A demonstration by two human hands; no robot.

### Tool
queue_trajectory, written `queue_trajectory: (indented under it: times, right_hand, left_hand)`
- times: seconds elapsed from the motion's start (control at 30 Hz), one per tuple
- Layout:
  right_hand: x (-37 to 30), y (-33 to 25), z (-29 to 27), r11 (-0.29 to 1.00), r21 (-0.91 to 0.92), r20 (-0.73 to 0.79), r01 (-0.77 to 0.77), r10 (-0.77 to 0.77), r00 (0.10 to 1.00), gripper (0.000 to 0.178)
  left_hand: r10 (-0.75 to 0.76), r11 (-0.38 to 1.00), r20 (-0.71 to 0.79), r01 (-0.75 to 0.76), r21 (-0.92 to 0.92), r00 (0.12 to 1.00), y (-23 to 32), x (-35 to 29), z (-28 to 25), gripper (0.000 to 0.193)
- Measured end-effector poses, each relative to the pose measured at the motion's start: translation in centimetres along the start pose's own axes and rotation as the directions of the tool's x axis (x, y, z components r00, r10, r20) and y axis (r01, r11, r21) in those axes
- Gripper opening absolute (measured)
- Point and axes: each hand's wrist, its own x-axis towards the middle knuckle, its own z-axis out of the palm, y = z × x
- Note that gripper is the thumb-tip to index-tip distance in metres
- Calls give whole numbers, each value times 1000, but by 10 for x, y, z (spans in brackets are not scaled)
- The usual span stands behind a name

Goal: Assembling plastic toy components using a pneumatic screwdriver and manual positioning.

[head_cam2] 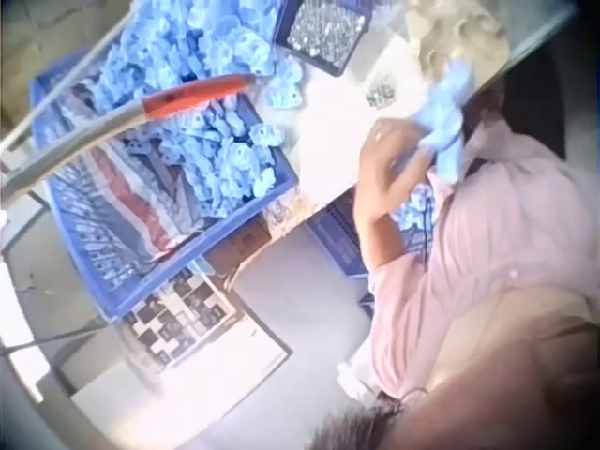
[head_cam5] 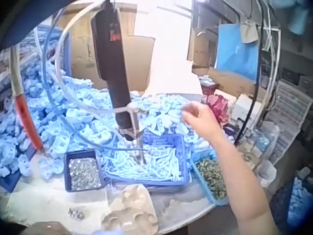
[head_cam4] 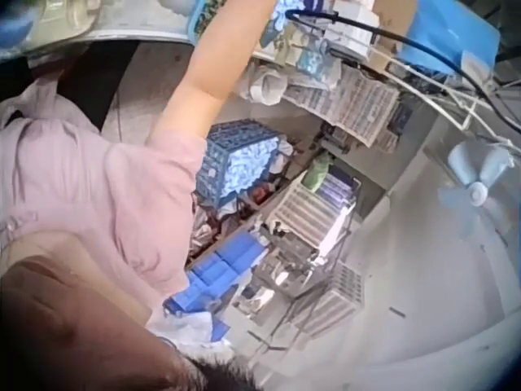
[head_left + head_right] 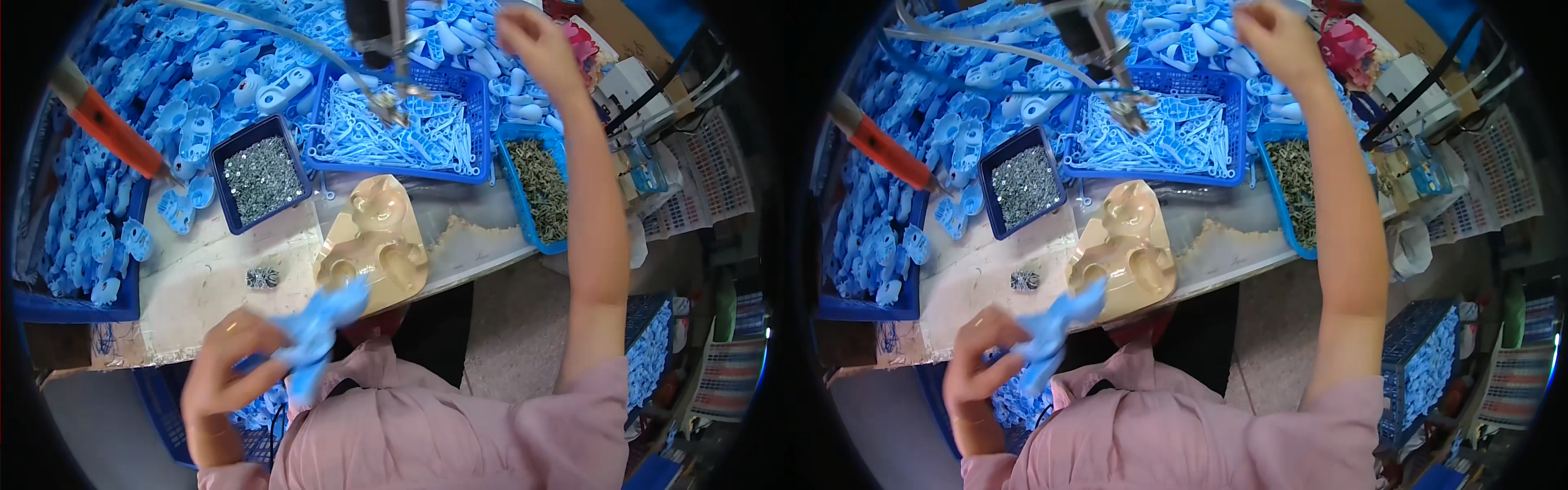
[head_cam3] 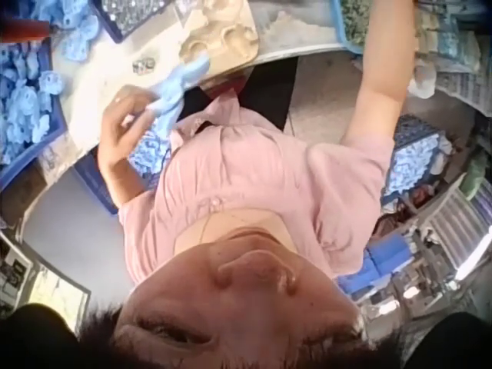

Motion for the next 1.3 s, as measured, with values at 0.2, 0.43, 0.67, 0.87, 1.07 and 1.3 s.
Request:
queue_trajectory:
  times: [0.2, 0.43, 0.67, 0.87, 1.07, 1.3]
  right_hand:
    - [-57, 87, 33, 708, -699, 118, 100, -23, 993, 44]
    - [-47, 94, 29, 614, -772, 213, 163, 9, 977, 49]
    - [-83, -23, 21, 856, 254, 426, -450, 319, 847, 37]
    - [-162, -102, 57, 689, 71, 919, -722, 236, 315, 36]
    - [-140, -59, 43, 680, 3, 826, -733, 411, 385, 35]
    - [-99, 129, -12, 833, -457, -284, -311, 194, 939, 27]
  left_hand:
    - [-794, 517, -96, 749, 415, 601, 33, -120, -50, 38]
    - [-330, 775, -134, 350, 526, 934, 13, -107, -21, 57]
    - [220, 888, 34, -214, 407, 975, 4, 18, 45, 42]
    - [635, 609, 109, -583, 538, 765, -18, 89, 109, 63]
    - [572, 778, 27, -553, 300, 820, -34, 77, 116, 50]
    - [358, 921, -100, -333, 204, 928, -32, 64, 114, 38]
